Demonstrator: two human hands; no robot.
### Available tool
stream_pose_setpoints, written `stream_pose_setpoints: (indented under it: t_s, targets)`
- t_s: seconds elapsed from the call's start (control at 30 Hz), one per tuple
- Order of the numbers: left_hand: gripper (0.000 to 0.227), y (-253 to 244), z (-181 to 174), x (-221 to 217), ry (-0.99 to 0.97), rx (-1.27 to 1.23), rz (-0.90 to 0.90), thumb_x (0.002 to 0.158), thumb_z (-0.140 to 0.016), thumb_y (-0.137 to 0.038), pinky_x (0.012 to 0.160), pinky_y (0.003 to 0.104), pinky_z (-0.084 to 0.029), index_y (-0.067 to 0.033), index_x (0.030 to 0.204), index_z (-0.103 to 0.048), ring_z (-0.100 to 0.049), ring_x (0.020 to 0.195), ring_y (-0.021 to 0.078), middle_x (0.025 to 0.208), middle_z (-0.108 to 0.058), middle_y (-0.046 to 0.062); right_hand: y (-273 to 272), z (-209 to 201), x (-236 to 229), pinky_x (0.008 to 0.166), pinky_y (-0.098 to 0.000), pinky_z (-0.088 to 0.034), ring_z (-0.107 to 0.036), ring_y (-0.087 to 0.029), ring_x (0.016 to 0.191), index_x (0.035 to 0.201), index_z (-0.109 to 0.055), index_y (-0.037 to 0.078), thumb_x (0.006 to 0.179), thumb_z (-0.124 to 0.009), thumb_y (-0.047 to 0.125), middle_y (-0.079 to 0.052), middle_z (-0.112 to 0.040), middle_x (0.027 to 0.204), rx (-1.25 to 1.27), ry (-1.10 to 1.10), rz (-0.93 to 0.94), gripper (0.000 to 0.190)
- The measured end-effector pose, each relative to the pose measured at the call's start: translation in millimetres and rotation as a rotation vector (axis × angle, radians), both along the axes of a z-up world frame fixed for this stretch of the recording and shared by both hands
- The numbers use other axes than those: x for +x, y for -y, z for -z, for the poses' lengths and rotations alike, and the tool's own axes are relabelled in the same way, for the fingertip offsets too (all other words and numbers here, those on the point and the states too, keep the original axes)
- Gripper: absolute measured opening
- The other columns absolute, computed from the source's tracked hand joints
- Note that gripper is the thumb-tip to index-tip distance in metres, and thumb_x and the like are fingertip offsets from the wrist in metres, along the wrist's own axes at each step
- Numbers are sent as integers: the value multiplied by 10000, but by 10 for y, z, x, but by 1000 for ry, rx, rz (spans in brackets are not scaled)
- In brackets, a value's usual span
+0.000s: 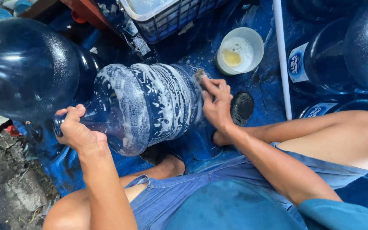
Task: Scrubbing the exterior of large plastic water jugs with a sponge and soapy water to clean them.
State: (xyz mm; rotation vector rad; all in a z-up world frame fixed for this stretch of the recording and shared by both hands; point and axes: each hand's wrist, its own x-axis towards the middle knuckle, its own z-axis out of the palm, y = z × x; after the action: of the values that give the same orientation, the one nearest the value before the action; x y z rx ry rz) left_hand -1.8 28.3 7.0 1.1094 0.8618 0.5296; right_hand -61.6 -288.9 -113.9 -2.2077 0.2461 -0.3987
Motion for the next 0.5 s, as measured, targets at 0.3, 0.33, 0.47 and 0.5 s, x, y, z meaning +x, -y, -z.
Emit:
stream_pose_setpoints:
  t_s: [0.3, 0.33, 0.47, 0.5]
  targets:
    - [387, -452, 477, 41, 55, -38, 108, 672, -703, 130, 832, 259, -583, -169, 906, -626, -736, 848, 132, 781, -597, -23, 120, 125, -176, 835, -443, -331, -589, -329, 958, 1339, -704, 225, 878, -704, 46, -76, -625, 1156, -233, 184, -114, 495]
    - [387, -453, 468, 18, 53, -36, 111, 672, -703, 130, 832, 259, -583, -169, 906, -626, -736, 848, 132, 781, -597, -23, 74, 8, -160, 835, -443, -331, -589, -329, 958, 1339, -704, 225, 878, -704, 46, -76, -625, 1156, -231, 182, -112, 495]
    - [385, -428, 454, -7, 111, -43, 190, 697, -686, 138, 862, 264, -593, -161, 928, -611, -724, 872, 148, 805, -586, -7, -13, -164, -239, 874, -431, -364, -592, -328, 961, 1300, -735, 285, 896, -674, 45, -58, -649, 1182, -104, 198, -251, 474]
    - [395, -432, 451, -27, 131, -46, 225, 705, -686, 142, 889, 260, -597, -166, 939, -604, -718, 885, 153, 814, -577, -4, -28, -131, -317, 887, -427, -364, -599, -320, 998, 1310, -727, 310, 886, -689, 83, -43, -644, 1214, -143, 199, -308, 482]
